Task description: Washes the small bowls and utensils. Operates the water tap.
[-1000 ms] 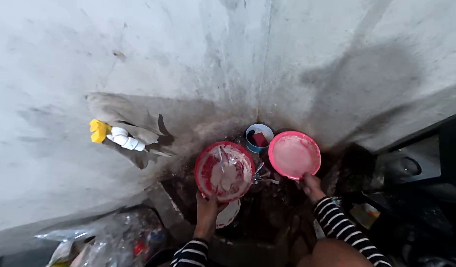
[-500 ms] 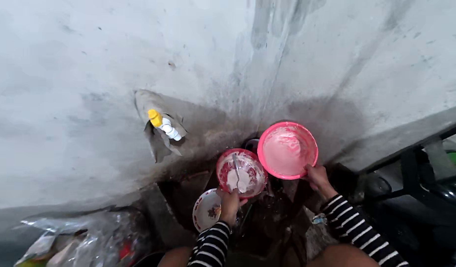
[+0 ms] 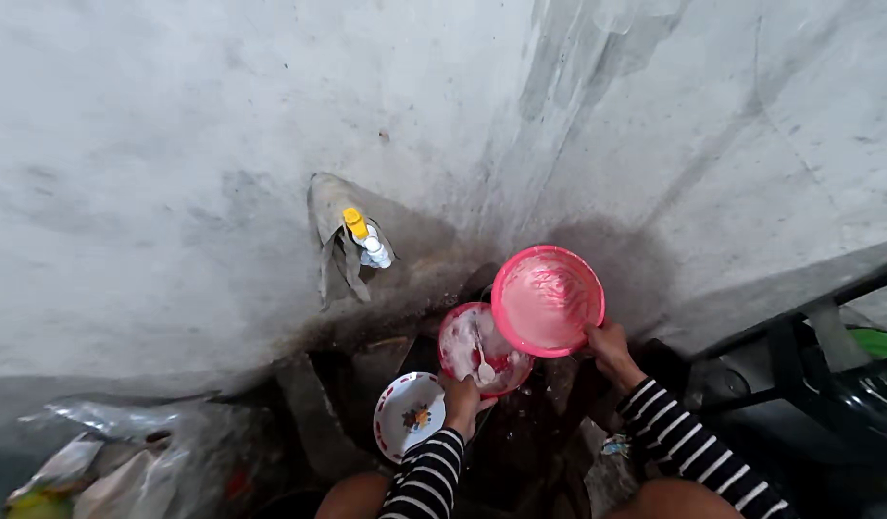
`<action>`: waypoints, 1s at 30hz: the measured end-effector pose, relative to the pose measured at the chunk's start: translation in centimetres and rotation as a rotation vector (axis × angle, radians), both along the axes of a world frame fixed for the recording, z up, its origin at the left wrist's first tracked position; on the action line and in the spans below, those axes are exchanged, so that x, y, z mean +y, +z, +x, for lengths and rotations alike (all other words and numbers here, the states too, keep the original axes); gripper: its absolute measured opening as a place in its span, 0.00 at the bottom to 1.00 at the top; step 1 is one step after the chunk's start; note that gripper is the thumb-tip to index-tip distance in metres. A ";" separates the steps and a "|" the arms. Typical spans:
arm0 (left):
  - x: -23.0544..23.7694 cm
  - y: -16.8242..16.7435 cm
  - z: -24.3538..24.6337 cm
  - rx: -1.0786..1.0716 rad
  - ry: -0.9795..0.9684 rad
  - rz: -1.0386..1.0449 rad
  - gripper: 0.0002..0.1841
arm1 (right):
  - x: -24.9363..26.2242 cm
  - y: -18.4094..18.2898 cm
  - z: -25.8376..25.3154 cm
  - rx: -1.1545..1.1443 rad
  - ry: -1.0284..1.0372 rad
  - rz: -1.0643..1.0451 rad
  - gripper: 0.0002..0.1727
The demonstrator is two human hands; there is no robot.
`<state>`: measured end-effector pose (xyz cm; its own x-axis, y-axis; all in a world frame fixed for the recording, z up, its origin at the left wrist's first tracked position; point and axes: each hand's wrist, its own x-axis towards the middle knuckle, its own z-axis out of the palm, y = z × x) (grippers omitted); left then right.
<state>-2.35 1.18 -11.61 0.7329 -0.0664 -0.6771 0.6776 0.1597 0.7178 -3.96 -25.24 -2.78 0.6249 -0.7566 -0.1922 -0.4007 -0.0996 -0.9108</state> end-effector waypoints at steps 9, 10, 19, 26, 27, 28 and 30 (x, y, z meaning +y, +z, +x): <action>-0.7 0.1 -0.1 0.001 0.055 -0.058 0.36 | -0.7 1.1 1.0 0.003 0.064 -0.195 0.15; -0.9 0.2 0.0 -0.002 0.063 -0.068 0.36 | -0.7 1.2 1.1 -0.007 0.067 -0.201 0.14; -1.2 1.5 0.1 -0.013 0.097 -0.145 0.39 | 1.4 2.4 0.8 -0.076 0.119 -0.524 0.17; -1.2 1.1 -0.1 -0.019 0.132 -0.175 0.35 | 3.3 3.4 0.0 -0.162 0.182 -0.777 0.29; -1.2 1.0 -0.1 -0.021 0.132 -0.174 0.35 | 3.5 3.5 0.0 -0.207 0.193 -0.823 0.30; -1.2 0.9 -0.2 -0.021 0.131 -0.170 0.35 | 3.7 3.7 -0.1 -0.251 0.205 -0.878 0.30; -1.2 0.6 -0.2 -0.012 0.132 -0.155 0.35 | 3.8 3.9 -0.3 -0.340 0.227 -0.999 0.34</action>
<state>-2.58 -0.01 -10.97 0.7502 -0.0722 -0.6572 0.6350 0.3555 0.6858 -4.27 -21.45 1.16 0.6746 -0.3342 0.6582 -0.0201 -0.8996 -0.4362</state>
